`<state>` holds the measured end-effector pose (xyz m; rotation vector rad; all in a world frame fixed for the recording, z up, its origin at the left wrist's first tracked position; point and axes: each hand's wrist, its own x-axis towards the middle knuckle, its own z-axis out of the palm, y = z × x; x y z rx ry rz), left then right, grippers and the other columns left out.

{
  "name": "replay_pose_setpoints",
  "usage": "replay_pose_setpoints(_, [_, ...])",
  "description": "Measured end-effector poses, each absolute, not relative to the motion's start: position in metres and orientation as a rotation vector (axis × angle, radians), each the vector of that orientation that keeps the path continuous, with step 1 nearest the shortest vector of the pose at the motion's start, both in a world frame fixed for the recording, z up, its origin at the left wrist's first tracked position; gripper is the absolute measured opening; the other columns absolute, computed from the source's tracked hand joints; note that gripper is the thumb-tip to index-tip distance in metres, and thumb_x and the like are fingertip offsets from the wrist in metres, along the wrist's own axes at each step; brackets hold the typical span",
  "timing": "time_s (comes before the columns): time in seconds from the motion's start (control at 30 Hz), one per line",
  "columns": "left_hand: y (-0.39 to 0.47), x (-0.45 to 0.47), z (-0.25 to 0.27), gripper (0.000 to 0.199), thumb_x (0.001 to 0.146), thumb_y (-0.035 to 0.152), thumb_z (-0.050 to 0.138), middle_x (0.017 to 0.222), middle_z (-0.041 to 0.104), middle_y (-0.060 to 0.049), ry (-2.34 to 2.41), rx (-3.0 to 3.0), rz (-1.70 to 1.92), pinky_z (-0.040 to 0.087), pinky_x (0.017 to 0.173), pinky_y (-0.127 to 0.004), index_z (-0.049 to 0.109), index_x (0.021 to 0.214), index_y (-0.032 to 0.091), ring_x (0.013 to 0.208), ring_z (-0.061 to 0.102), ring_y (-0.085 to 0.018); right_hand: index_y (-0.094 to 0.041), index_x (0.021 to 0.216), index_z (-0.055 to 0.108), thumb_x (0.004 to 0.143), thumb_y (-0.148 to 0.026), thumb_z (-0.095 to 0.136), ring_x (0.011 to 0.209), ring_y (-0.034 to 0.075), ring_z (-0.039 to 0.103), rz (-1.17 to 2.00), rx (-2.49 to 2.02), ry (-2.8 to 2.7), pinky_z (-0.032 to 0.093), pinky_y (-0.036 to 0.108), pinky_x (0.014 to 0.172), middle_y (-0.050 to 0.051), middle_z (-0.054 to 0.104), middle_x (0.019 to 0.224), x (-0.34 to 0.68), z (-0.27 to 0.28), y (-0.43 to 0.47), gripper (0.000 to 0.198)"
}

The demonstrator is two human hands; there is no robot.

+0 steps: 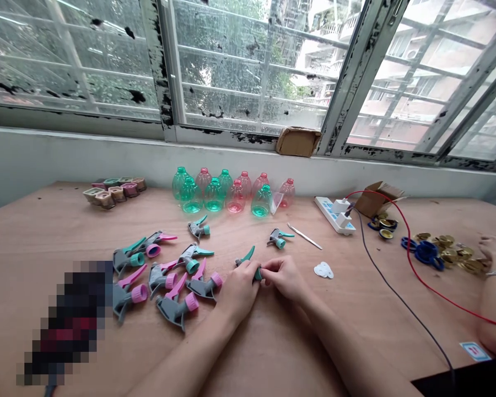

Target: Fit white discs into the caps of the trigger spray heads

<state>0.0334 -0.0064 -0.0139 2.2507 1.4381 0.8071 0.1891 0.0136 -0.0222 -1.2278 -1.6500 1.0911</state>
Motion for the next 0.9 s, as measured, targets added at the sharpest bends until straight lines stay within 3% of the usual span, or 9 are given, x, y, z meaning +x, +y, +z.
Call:
replay_pose_setpoints(0.2, [-0.006, 0.033, -0.013, 0.032, 0.079, 0.009, 0.053, 0.105, 0.067, -0.006, 1.410, 2.156, 0.949, 0.047, 0.086, -0.034, 0.060, 0.108, 0.022, 0.099, 0.061, -0.023, -0.015, 0.076, 0.072, 0.078, -0.031, 0.064, 0.051, 0.011, 0.052, 0.768, -1.137, -1.780, 0.041, 0.020, 0.048, 0.002, 0.065, 0.062, 0.193, -0.021, 0.014, 0.018])
replay_pose_setpoints(0.33, [-0.007, 0.033, -0.013, 0.054, 0.076, 0.005, 0.054, 0.112, 0.065, -0.006, 1.368, 2.074, 1.007, 0.047, 0.091, -0.036, 0.048, 0.126, 0.023, 0.104, 0.060, -0.023, -0.020, 0.106, 0.067, 0.075, -0.031, 0.070, 0.055, 0.008, 0.053, 0.729, -0.970, -1.878, 0.047, 0.020, 0.051, 0.005, 0.066, 0.093, 0.197, -0.023, 0.015, 0.033])
replay_pose_setpoints(0.4, [-0.007, 0.033, -0.014, 0.062, 0.075, 0.002, 0.052, 0.113, 0.064, -0.007, 1.352, 2.074, 1.007, 0.048, 0.090, -0.037, 0.043, 0.132, 0.024, 0.102, 0.060, -0.022, -0.022, 0.109, 0.066, 0.074, -0.029, 0.071, 0.056, 0.007, 0.054, 0.717, -0.920, -1.932, 0.048, 0.021, 0.053, 0.006, 0.063, 0.104, 0.198, -0.026, 0.017, 0.036])
replay_pose_setpoints(0.67, [-0.014, 0.036, -0.013, 0.057, 0.079, 0.011, 0.053, 0.120, 0.053, -0.006, 1.298, 2.189, 1.001, 0.050, 0.083, -0.033, 0.040, 0.133, 0.027, 0.094, 0.061, -0.020, -0.023, 0.104, 0.067, 0.079, -0.033, 0.066, 0.059, 0.013, 0.056, 0.305, -1.240, -1.906, 0.046, 0.025, 0.060, 0.002, 0.068, 0.085, 0.209, -0.027, 0.046, 0.027])
replay_pose_setpoints(0.9, [-0.019, 0.038, -0.008, 0.042, 0.079, 0.021, 0.058, 0.125, 0.054, -0.003, 1.330, 2.320, 0.790, 0.048, 0.086, -0.033, 0.054, 0.120, 0.030, 0.102, 0.060, -0.023, -0.025, 0.101, 0.060, 0.080, -0.033, 0.065, 0.079, 0.019, 0.061, 0.066, -1.500, -1.894, 0.038, 0.025, 0.062, 0.001, 0.067, 0.093, 0.204, -0.026, 0.052, 0.023])
